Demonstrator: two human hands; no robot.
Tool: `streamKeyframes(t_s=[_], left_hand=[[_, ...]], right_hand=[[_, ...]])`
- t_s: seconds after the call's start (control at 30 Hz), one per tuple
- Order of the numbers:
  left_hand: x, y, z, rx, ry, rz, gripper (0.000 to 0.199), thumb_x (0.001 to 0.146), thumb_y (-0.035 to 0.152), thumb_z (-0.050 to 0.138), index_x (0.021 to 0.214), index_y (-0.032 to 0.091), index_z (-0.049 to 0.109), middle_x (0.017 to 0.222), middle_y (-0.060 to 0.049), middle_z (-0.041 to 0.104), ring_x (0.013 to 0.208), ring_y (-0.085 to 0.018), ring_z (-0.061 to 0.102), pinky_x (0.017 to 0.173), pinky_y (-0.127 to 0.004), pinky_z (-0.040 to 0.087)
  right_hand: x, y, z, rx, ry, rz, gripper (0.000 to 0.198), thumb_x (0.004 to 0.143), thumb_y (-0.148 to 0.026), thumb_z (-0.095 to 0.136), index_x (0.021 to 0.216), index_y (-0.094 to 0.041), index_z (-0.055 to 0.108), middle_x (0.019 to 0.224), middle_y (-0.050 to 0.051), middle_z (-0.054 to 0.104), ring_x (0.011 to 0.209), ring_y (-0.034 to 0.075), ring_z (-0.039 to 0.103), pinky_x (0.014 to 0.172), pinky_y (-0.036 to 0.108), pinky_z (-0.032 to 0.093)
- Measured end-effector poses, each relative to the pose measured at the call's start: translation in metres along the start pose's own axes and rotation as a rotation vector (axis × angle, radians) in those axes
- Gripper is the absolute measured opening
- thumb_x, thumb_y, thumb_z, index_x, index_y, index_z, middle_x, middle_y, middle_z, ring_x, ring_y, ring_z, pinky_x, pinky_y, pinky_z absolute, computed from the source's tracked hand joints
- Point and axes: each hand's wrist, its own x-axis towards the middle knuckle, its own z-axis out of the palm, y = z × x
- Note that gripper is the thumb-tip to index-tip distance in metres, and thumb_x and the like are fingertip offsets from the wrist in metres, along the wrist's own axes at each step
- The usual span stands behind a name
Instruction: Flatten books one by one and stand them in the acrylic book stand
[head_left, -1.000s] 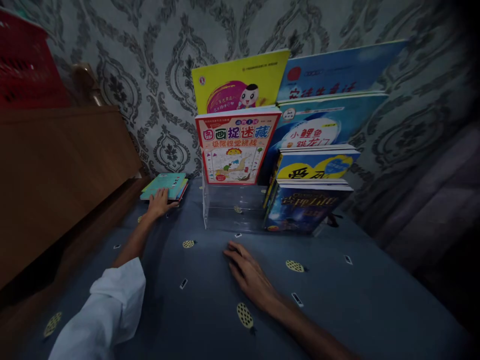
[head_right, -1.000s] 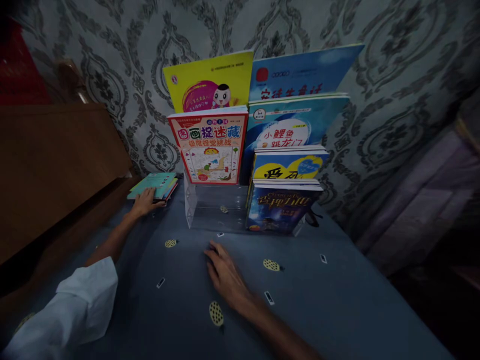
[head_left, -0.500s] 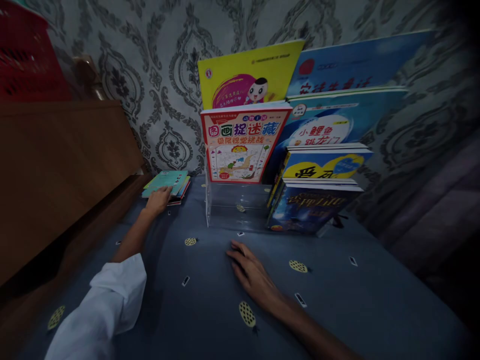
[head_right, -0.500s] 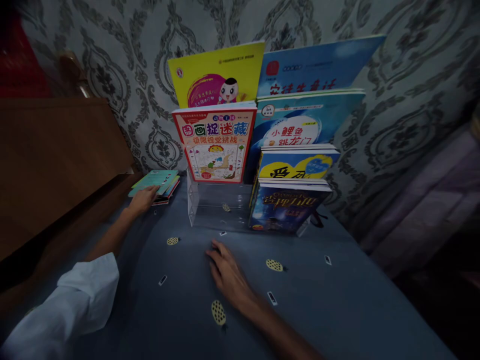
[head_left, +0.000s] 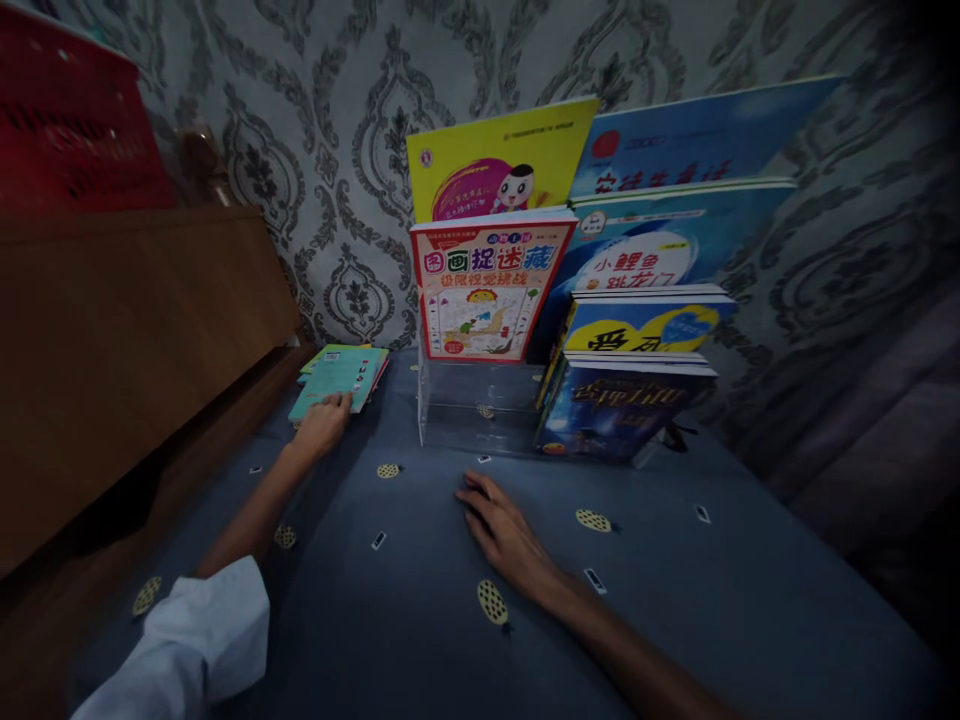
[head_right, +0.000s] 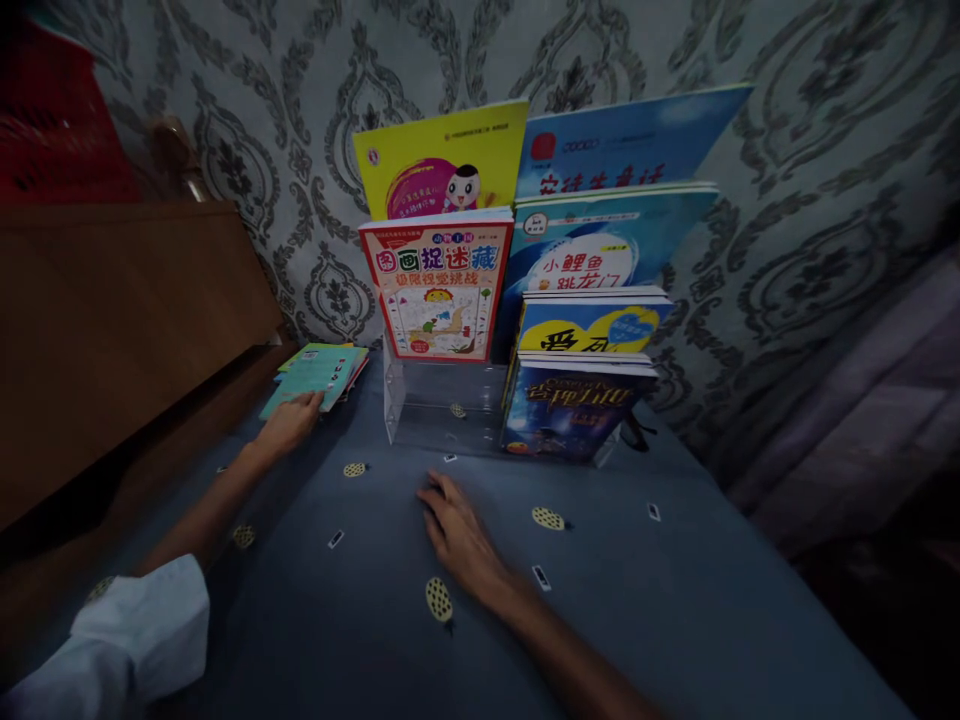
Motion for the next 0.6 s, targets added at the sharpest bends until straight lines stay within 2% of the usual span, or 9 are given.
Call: streamKeyframes(t_s=[0.23,0.4,0.5,0.6], left_hand=[[-0.069,0.028,-0.004,0.05,-0.032,0.05,0.043,0.096,0.007,0.041,0.138,0.011,0.049,0.13,-0.021,0.061,0.119,-0.031,0.062,0.097,-0.043,0.049],[-0.124,0.062,-0.016,0.054,-0.091,0.106,0.034,0.095,0.007,0.046,0.127,0.011,0.058,0.117,-0.018,0.066,0.106,-0.03,0.065,0.084,-0.039,0.054],[-0.148,0.08,-0.025,-0.001,-0.078,0.168,0.027,0.098,0.02,0.051,0.123,0.014,0.059,0.115,-0.017,0.065,0.105,-0.03,0.064,0.08,-0.039,0.055],[-0.154,0.079,-0.033,-0.13,-0.055,0.253,0.031,0.098,0.042,0.055,0.117,0.018,0.062,0.111,-0.012,0.066,0.102,-0.029,0.064,0.083,-0.041,0.055]], right_hand=[[0.002,-0.001,0.001,0.005,0.003,0.003,0.033,0.096,-0.021,0.046,0.123,-0.02,0.065,0.144,0.015,0.053,0.132,0.028,0.055,0.109,0.051,0.049],[0.004,0.0,0.002,0.007,-0.003,0.006,0.033,0.095,-0.022,0.047,0.122,-0.019,0.066,0.142,0.016,0.054,0.13,0.029,0.057,0.108,0.051,0.049],[0.005,-0.001,0.001,0.021,0.006,0.0,0.032,0.095,-0.022,0.048,0.121,-0.021,0.067,0.142,0.015,0.055,0.13,0.029,0.056,0.108,0.051,0.049],[0.005,-0.003,0.0,0.015,-0.004,0.012,0.032,0.096,-0.023,0.047,0.121,-0.021,0.067,0.141,0.014,0.056,0.131,0.029,0.055,0.109,0.051,0.048]])
